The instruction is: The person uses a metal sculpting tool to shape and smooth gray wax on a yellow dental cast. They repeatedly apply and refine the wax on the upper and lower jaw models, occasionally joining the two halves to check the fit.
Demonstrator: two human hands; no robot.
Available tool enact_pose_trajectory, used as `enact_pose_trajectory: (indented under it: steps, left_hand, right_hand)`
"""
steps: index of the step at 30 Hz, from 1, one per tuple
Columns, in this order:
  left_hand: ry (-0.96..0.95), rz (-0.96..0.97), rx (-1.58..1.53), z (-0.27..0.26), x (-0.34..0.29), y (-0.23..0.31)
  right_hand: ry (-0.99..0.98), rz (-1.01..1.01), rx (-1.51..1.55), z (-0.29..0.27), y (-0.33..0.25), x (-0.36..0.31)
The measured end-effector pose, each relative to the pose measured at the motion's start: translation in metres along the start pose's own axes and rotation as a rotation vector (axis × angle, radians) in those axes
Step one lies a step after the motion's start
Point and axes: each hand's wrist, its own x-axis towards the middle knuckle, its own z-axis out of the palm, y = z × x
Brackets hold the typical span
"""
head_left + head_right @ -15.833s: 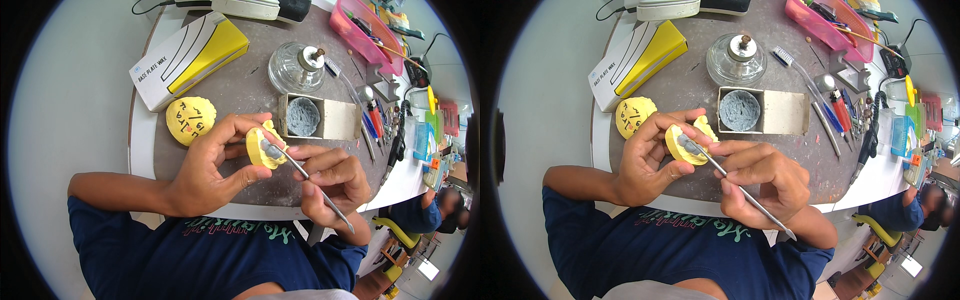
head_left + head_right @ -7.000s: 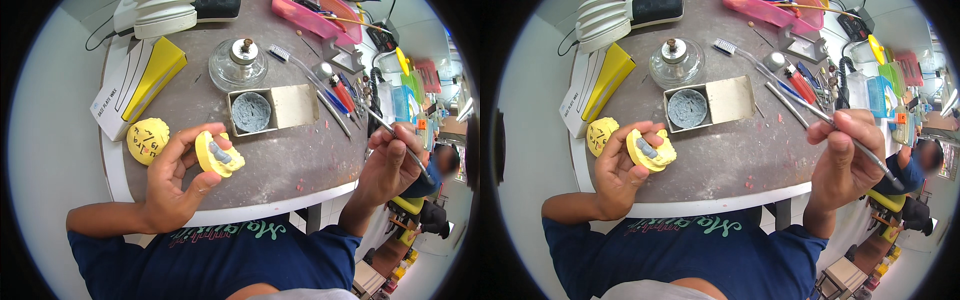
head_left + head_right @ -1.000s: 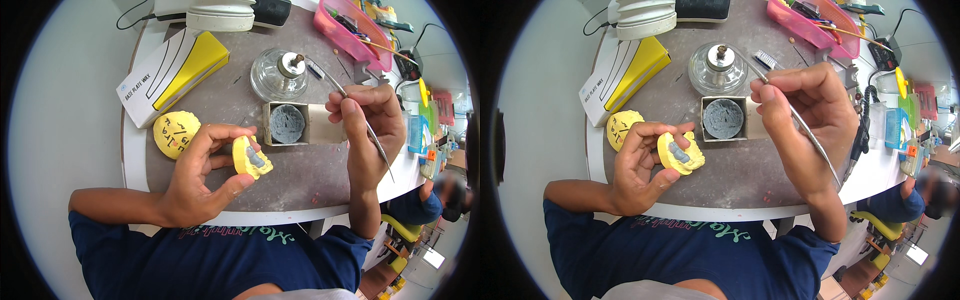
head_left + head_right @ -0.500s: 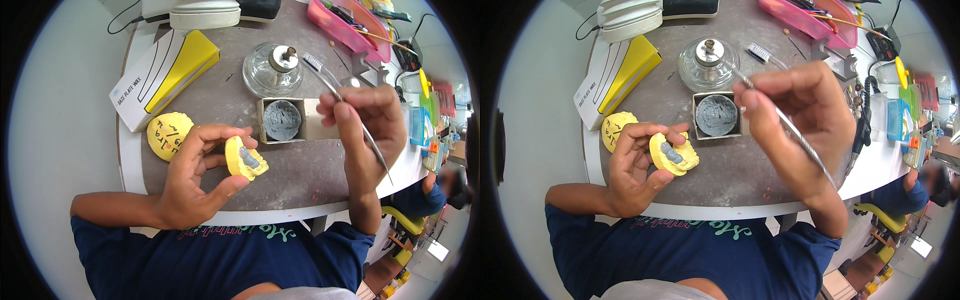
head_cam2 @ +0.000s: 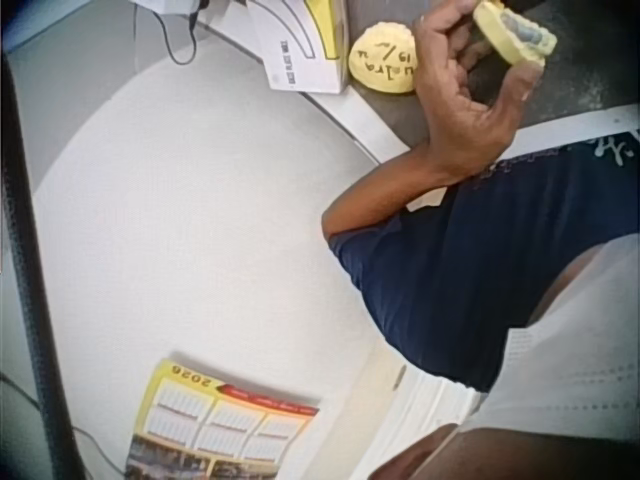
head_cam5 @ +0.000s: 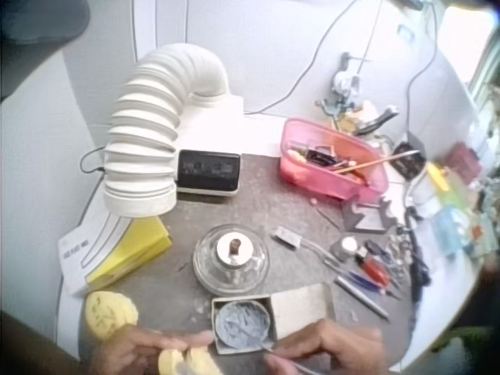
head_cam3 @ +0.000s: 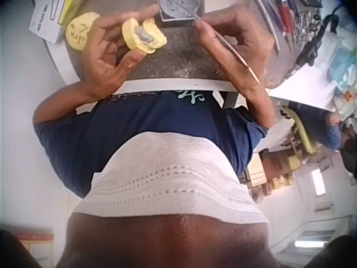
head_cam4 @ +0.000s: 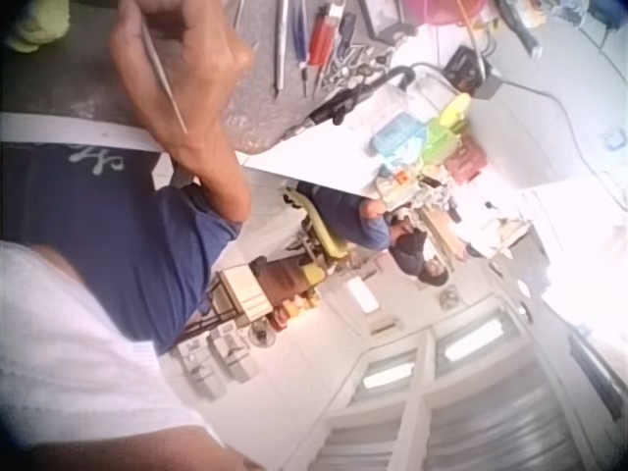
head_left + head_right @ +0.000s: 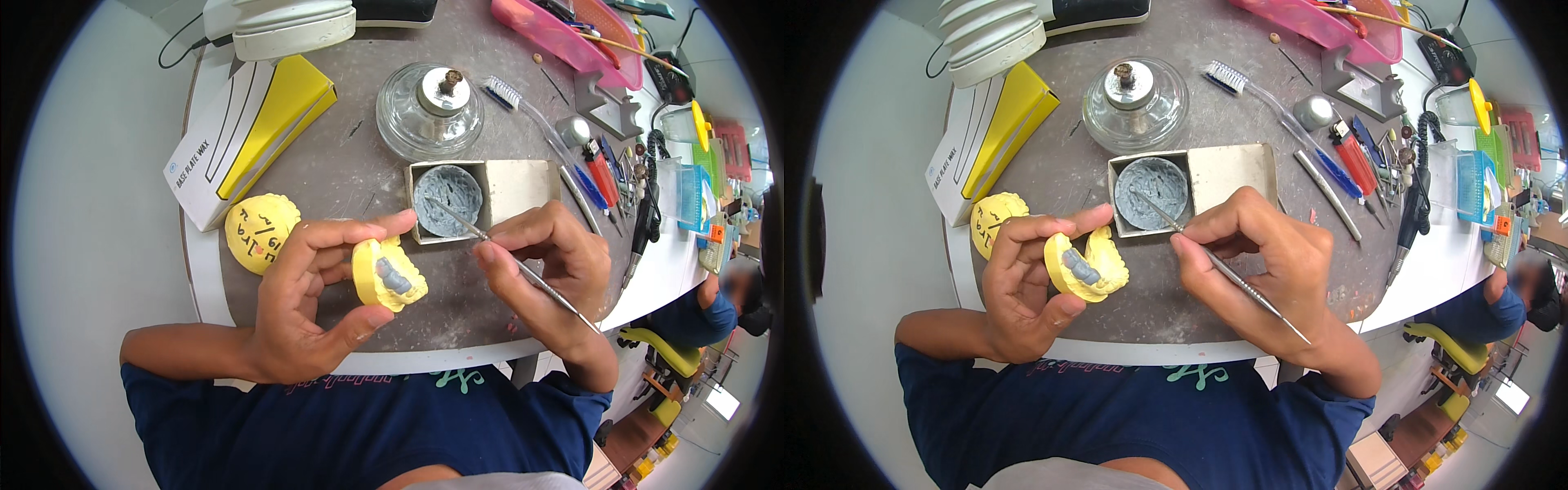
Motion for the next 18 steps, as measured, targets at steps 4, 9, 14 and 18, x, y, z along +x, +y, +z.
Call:
enact_pose_trajectory:
  steps: [4,9,14,18]
  left_hand:
    - [-0.016,-0.004,-0.009,-0.0005,0.0015,-0.0001]
    - [-0.010,-0.035,-0.010,0.0006,0.0005,0.0033]
    - [0.011,-0.098,-0.016,0.0030,-0.0004,0.0073]
    - [-0.005,-0.105,-0.013,0.0017,0.0002,0.0084]
  right_hand:
    - [-0.052,0.067,0.002,-0.0024,-0.0034,-0.0002]
    - [-0.057,0.065,-0.006,-0.0024,-0.0050,0.0011]
    - [-0.006,-0.005,-0.006,0.0008,0.0004,0.0008]
    - [0.008,0.033,0.021,0.0021,-0.0012,0.0002]
